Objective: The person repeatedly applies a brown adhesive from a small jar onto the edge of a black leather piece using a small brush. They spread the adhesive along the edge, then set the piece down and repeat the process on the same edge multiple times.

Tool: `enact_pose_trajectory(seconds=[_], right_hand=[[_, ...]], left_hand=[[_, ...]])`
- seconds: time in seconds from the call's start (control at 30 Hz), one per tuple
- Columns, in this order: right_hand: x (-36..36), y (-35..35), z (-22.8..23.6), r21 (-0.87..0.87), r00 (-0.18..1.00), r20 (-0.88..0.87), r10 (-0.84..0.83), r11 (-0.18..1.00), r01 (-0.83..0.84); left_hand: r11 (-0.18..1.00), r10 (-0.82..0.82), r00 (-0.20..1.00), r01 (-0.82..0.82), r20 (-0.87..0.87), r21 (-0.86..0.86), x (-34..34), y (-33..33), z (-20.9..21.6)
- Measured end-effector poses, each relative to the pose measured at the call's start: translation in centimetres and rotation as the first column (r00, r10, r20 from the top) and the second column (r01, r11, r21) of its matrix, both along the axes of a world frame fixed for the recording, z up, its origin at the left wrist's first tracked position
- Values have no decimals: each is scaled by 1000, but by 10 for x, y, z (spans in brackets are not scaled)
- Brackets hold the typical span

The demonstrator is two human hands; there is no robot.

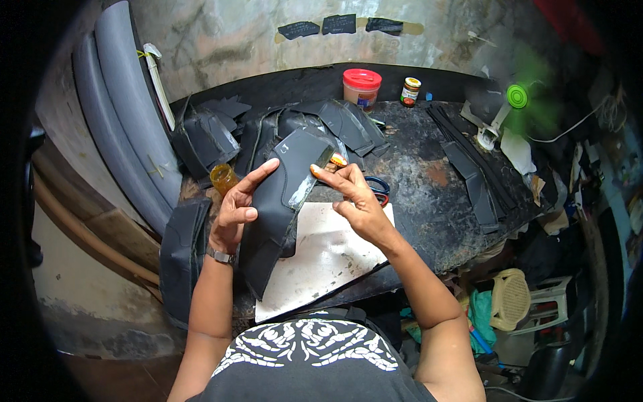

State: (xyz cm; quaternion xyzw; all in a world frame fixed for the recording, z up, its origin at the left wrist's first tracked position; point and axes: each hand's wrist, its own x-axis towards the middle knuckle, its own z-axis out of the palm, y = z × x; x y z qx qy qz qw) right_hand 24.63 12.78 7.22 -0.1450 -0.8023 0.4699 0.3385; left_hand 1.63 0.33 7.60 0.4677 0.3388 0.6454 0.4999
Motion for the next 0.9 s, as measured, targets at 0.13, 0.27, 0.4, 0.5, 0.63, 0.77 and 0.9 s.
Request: enact_pose_trajectory(seconds=[0.13, 0.27, 0.4, 0.5, 0.63, 0.77, 0.9], right_hand=[[-9, -13, -6, 278, 999, -23, -41, 960, 46], [-17, -20, -16, 468, 999, -3, -53, 882, 48], [-23, -22, -26, 492, 1000, -5, -24, 870, 23], [-29, -22, -26, 528, 999, 39, -27, 850, 3], [-48, -16, 0, 619, 998, -31, 63, 785, -31], [-107, -3, 34, 495, 981, 100, 167, 847, -194], [-209, 8, 28, 510, 874, 486, 2, 811, -285]], left_hand=[[999, -40, 995, 38, 91, 23, -3, 2, -7], [993, -119, 966, 114, 228, 34, -6, 3, -15], [992, -118, 945, 99, 305, 76, -11, 8, -28], [988, -150, 911, 122, 383, 97, -19, 13, -41], [1000, -18, 951, 12, 307, 23, -34, 25, -62], [1000, 6, 979, -3, 204, -17, -37, 49, -85], [985, 159, 982, -150, 105, -90, -31, 60, -107]])
